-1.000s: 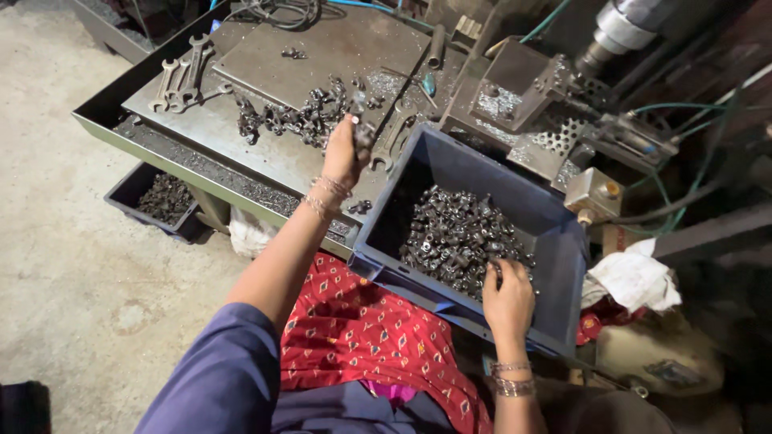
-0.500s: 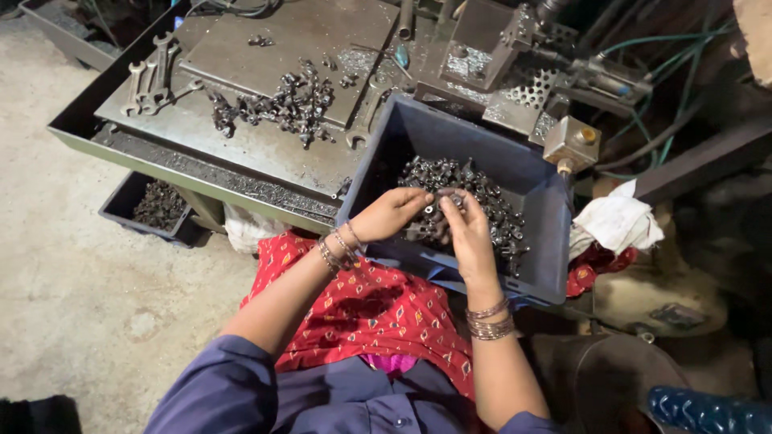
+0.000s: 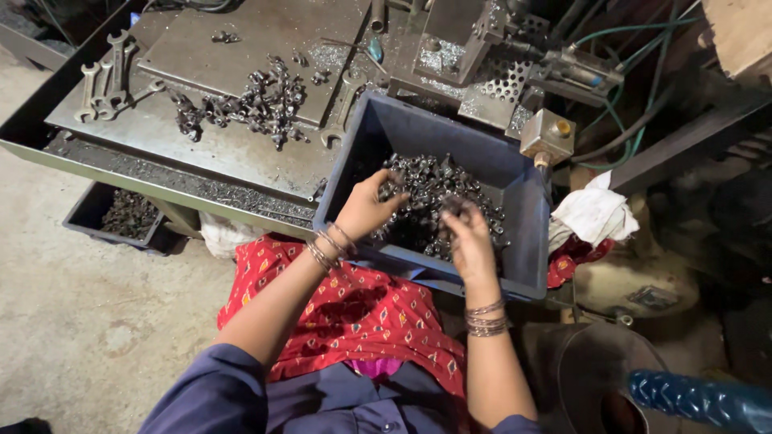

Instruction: The person sits at a drill press workbench, picks small black metal fittings from a blue bin, and places them one at a time into a jig under the drill. They operate the machine to drill each part, then move finished pieces onto the table beside the bin, repeating the cycle.

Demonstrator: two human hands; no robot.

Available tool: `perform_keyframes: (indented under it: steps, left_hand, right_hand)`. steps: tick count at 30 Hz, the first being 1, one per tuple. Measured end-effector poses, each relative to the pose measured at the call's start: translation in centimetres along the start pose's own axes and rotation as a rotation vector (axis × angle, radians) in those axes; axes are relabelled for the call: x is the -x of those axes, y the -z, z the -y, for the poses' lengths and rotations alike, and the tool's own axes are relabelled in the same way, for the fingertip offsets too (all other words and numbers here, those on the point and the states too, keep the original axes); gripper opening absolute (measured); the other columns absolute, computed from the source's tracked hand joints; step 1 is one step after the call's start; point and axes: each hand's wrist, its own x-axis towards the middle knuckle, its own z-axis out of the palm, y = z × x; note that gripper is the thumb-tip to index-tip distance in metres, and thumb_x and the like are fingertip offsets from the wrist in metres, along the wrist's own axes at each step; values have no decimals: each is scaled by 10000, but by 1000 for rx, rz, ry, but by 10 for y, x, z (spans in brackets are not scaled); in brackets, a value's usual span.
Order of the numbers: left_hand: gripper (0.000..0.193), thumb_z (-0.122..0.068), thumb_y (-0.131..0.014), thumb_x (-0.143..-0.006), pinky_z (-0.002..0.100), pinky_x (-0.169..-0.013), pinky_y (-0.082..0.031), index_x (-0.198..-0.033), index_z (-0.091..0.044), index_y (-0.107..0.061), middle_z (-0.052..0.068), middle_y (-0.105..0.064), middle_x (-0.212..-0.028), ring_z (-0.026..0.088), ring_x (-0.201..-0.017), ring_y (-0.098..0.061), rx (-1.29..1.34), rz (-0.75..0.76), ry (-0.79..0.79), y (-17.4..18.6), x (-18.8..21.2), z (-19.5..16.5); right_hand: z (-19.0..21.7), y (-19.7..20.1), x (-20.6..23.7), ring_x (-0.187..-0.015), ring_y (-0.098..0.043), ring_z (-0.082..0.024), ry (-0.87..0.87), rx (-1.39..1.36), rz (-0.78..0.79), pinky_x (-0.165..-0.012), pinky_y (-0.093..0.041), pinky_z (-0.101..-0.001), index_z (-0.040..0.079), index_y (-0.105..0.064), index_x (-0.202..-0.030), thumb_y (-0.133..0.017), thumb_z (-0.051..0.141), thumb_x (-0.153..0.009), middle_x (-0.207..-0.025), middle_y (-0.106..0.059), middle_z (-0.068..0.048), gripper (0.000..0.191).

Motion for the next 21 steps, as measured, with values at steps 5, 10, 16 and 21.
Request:
perform_keyframes:
  steps: [5, 10, 16, 21]
  left_hand:
    - [343, -162, -748, -791, 501, -734, -564, -1092, -57, -625, 201, -724, -923, 414, -851, -699, -457, 36, -91, -9, 17, 4]
    - [379, -130, -709, -789, 519, -680, -557, -1144, -66, -592, 188, -679, -891, 414, -786, -683, -557, 64, -92, -14, 26, -2]
    - [338, -126, -699, -806, 516, -697, -557, -1120, -71, -588, 185, -680, -896, 407, -809, -685, -552, 81, -87, -11, 27, -6]
    - [387, -122, -714, -770, 508, -706, -561, -1131, -66, -585, 186, -679, -918, 407, -821, -684, -530, 69, -95, -9, 26, -8]
  right_hand:
    - [-3, -7, 5, -691, -567, -32, -44, 230, 6, -538, -395, -178, 116, -675, -1231, -688, 113, -959, -929, -681, 31, 273]
    - [1, -6, 6, -663, -578, -39, -91, 134, 54, -533, -392, -185, 99, -657, -1167, -588, 216, -1031, -890, -707, 1, 192]
    - [-7, 4, 2, -667, -591, -62, -94, 78, 64, -532, -405, -208, 73, -674, -1121, -495, 302, -1070, -877, -703, -11, 296]
    - [-14, 8, -5, -658, -570, -72, -89, 53, -12, -515, -386, -225, 65, -688, -1104, -508, 314, -1085, -824, -652, 11, 308]
